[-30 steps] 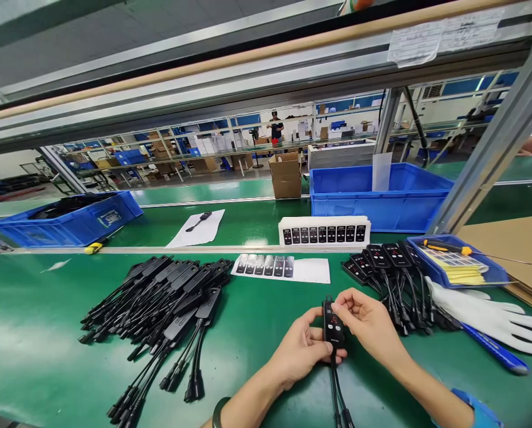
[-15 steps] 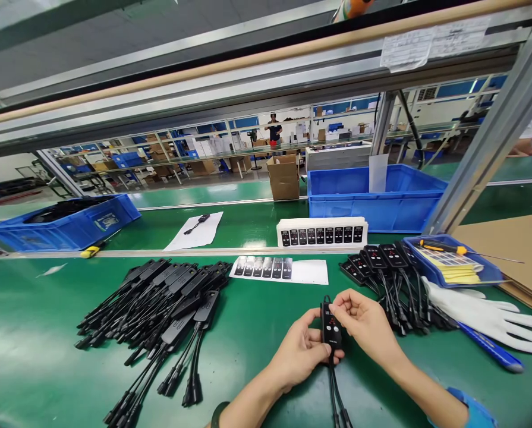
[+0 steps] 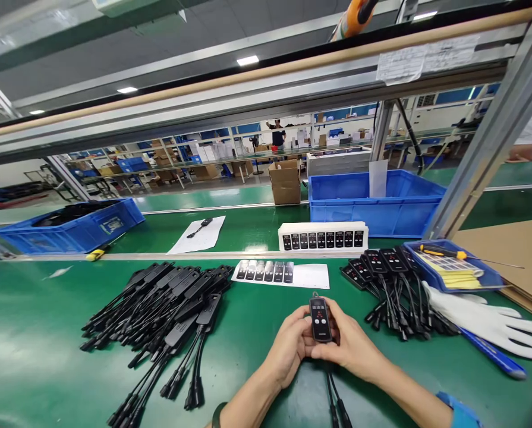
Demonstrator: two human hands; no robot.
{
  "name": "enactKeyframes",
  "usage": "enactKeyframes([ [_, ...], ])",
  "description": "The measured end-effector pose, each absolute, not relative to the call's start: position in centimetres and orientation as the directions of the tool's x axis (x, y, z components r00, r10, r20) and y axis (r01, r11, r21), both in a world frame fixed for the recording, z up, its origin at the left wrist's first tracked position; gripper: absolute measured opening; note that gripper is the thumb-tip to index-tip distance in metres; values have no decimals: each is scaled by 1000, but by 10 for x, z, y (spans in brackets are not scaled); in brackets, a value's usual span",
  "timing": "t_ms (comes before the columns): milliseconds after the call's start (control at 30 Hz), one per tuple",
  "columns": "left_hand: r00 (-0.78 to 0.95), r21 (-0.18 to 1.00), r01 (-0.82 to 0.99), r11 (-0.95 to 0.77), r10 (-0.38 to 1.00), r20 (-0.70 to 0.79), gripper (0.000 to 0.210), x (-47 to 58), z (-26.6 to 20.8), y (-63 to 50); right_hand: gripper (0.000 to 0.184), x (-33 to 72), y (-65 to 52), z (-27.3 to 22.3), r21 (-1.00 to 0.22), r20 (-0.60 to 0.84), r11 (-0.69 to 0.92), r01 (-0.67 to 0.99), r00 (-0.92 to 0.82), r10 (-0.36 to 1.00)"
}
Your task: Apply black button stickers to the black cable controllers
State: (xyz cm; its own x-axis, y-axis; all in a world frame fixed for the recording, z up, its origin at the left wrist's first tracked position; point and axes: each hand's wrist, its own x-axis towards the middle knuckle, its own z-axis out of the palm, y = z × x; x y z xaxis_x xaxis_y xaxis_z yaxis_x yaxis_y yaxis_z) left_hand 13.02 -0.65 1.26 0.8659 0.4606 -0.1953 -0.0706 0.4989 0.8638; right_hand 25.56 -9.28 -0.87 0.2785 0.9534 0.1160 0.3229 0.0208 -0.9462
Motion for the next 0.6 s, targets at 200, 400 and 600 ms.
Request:
enactKeyframes([
  [200,831,925,-46,376,528,-173,43,133,6,-7,52,256,-93,-10,-951,178,88,296,294,939],
  [400,810,969,-31,246,574,-119,55,136,-4,-10,46,255,-88,-17,-908,238,85,411,338,911],
  [600,809,934,-84,348,571,-141,56,139,-3,-5,55,248,-85,-19,-822,294,50,567,347,891],
])
